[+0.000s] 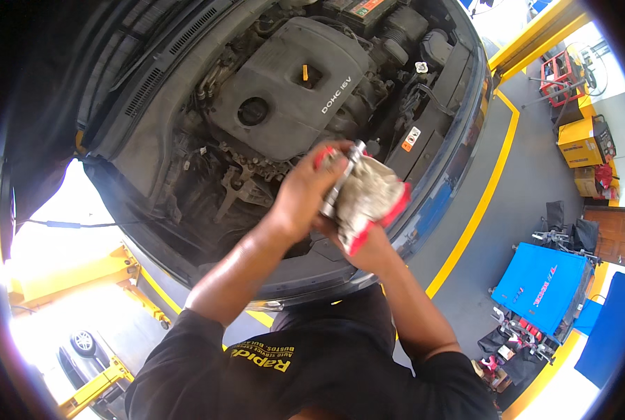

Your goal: The person removes the engine cover, uses a ratchet to remove spark plug bolts, extracts old spark plugs, and installs new ones. The engine cover is reinstalled, and the person starts the car to verify operation.

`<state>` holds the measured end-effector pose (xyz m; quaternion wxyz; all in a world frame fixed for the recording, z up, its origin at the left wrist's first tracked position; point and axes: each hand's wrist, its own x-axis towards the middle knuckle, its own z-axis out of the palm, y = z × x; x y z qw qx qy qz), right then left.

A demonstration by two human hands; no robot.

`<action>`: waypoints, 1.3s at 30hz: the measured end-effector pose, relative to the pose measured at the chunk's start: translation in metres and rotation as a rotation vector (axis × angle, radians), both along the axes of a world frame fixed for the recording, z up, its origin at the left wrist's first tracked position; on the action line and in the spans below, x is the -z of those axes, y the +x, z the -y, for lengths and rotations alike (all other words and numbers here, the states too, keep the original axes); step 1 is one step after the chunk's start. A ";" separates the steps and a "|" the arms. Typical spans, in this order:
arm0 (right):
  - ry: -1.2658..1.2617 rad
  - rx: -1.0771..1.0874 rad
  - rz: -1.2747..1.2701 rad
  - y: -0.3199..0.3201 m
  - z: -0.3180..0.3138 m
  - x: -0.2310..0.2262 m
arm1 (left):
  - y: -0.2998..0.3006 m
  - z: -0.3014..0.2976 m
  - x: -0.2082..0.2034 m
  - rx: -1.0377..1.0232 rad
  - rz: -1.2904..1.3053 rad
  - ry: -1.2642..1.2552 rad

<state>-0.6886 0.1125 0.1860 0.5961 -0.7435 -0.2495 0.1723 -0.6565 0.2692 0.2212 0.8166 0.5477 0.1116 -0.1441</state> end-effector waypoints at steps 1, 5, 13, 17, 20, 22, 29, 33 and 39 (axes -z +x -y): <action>-0.030 0.008 0.017 -0.002 0.017 -0.004 | -0.011 0.009 0.007 0.064 0.166 0.310; 0.151 0.099 -0.276 -0.026 0.064 -0.007 | -0.048 0.039 0.036 0.223 0.266 0.187; -0.043 0.534 -0.244 -0.057 0.133 0.007 | 0.062 -0.097 0.068 0.602 0.515 0.588; -0.418 0.680 0.191 -0.078 0.192 -0.003 | 0.154 -0.206 0.148 -0.389 0.243 1.723; -0.203 0.952 -0.320 -0.117 0.218 -0.009 | 0.178 -0.243 0.210 -0.145 -0.059 1.990; -0.312 1.163 -0.480 -0.143 0.232 -0.006 | 0.184 -0.266 0.219 -0.067 -0.037 1.836; -0.158 0.911 -0.365 -0.172 0.281 0.015 | 0.166 -0.172 0.143 -0.126 0.401 1.583; -0.055 0.843 -0.516 -0.163 0.298 0.023 | 0.030 0.067 0.129 0.489 0.489 0.502; 0.162 0.660 -0.616 -0.170 0.340 0.010 | -0.119 0.323 0.100 0.721 -0.313 -0.626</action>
